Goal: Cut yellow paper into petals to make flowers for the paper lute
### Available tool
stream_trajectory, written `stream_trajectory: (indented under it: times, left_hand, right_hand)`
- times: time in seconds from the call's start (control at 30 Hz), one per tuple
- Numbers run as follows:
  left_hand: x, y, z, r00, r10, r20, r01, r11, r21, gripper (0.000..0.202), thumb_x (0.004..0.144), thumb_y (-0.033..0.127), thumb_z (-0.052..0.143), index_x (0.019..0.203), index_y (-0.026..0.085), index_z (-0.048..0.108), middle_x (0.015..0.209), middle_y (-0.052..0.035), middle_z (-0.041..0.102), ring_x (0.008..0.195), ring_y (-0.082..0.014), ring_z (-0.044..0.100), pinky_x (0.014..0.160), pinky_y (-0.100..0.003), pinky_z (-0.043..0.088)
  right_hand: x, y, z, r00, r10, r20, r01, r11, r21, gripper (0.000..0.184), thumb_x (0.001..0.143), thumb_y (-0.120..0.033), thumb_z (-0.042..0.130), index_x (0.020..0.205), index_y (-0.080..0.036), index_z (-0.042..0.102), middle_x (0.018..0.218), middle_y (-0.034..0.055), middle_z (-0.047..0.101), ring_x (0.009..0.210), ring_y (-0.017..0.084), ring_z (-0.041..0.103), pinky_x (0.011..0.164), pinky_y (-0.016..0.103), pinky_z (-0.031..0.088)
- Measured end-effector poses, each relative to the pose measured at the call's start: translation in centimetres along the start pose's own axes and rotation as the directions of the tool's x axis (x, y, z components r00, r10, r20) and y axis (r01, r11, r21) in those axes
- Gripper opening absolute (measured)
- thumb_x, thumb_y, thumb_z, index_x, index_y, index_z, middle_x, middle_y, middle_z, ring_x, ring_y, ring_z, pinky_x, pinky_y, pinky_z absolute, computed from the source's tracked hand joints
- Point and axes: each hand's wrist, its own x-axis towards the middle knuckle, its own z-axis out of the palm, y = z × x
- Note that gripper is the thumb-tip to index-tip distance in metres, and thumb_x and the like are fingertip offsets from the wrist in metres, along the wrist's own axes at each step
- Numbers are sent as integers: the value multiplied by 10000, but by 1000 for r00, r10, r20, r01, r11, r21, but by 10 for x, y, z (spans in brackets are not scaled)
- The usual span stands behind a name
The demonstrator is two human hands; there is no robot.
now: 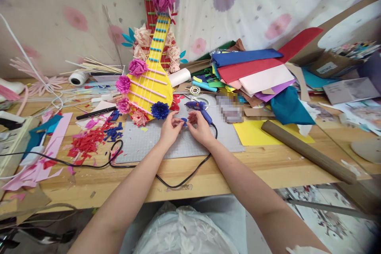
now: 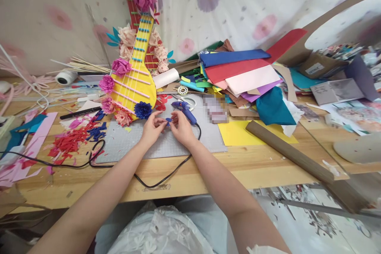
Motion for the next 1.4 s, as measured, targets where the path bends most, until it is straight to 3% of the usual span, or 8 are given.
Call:
stream_trajectory:
  times: [0.43, 0.6, 0.73, 0.83, 0.97, 1.1, 1.23, 1.4]
  left_hand:
    - [-3, 4, 3, 996, -55, -73, 52, 997, -51, 437, 673, 256, 644, 1050, 207, 428, 745, 0, 631, 623, -139, 619, 443, -201, 453]
    - [-4, 3, 3, 1000, 8, -16, -8, 1000, -17, 471, 673, 207, 627, 1098, 206, 425, 848, -35, 657, 689, -140, 635, 517, -222, 491]
    - [-3, 2, 2, 1000, -1, -7, 1, 1000, 6, 455, 671, 216, 637, 1081, 201, 442, 749, 0, 645, 599, -120, 608, 510, -227, 487]
    - [-2, 0, 3, 999, -21, -40, 21, 1000, 19, 443, 663, 216, 636, 1056, 208, 432, 693, 29, 625, 561, -113, 588, 500, -224, 472]
    - [-1, -2, 5, 998, 4, -58, 3, 993, 118, 386, 652, 177, 617, 993, 222, 441, 665, 45, 609, 588, -111, 592, 576, -239, 477]
    - [3, -3, 11, 999, 17, -46, -9, 987, 160, 339, 651, 167, 599, 948, 227, 449, 662, 45, 602, 614, -119, 595, 595, -247, 474]
    - [10, -2, 21, 998, -19, -67, 26, 993, 112, 326, 647, 186, 603, 920, 222, 429, 649, 49, 594, 567, -114, 580, 538, -231, 457]
    - [17, -2, 30, 990, -53, -134, 63, 996, 67, 308, 654, 187, 608, 897, 216, 420, 646, 46, 583, 552, -112, 570, 517, -228, 449]
  right_hand:
    - [3, 2, 2, 998, 56, -18, -55, 995, 87, 301, 722, -165, 554, 986, -211, 416, 847, 28, 546, 770, 146, 589, 732, 322, 509]
    - [2, 1, -1, 998, 56, 10, -56, 996, 67, 286, 728, -161, 539, 985, -210, 425, 863, 34, 559, 784, 146, 592, 740, 320, 501]
    - [4, -1, -4, 998, 54, 27, -55, 998, 32, 229, 734, -175, 534, 948, -201, 456, 862, 39, 578, 762, 143, 591, 741, 318, 493]
    - [7, -4, -21, 997, 71, 30, -70, 997, -35, 124, 729, -213, 551, 842, -193, 504, 838, 35, 590, 731, 139, 576, 728, 311, 475]
    - [12, -5, -63, 938, 216, 270, -186, 974, -133, 206, 670, -354, 645, 732, -185, 546, 690, 2, 591, 621, 130, 530, 593, 267, 430]
    - [23, 1, -81, 964, 257, 64, -219, 910, -353, 377, 642, -522, 656, 754, -170, 581, 695, 26, 600, 618, 146, 523, 564, 268, 396]
    - [36, 10, -60, 983, 182, 17, -159, 899, -408, 475, 648, -526, 658, 953, -164, 623, 895, 85, 649, 810, 215, 590, 698, 321, 443]
    - [42, 20, -40, 939, 339, -58, -338, 875, -346, 382, 699, -527, 599, 810, -167, 663, 747, 84, 661, 726, 228, 612, 648, 336, 456]
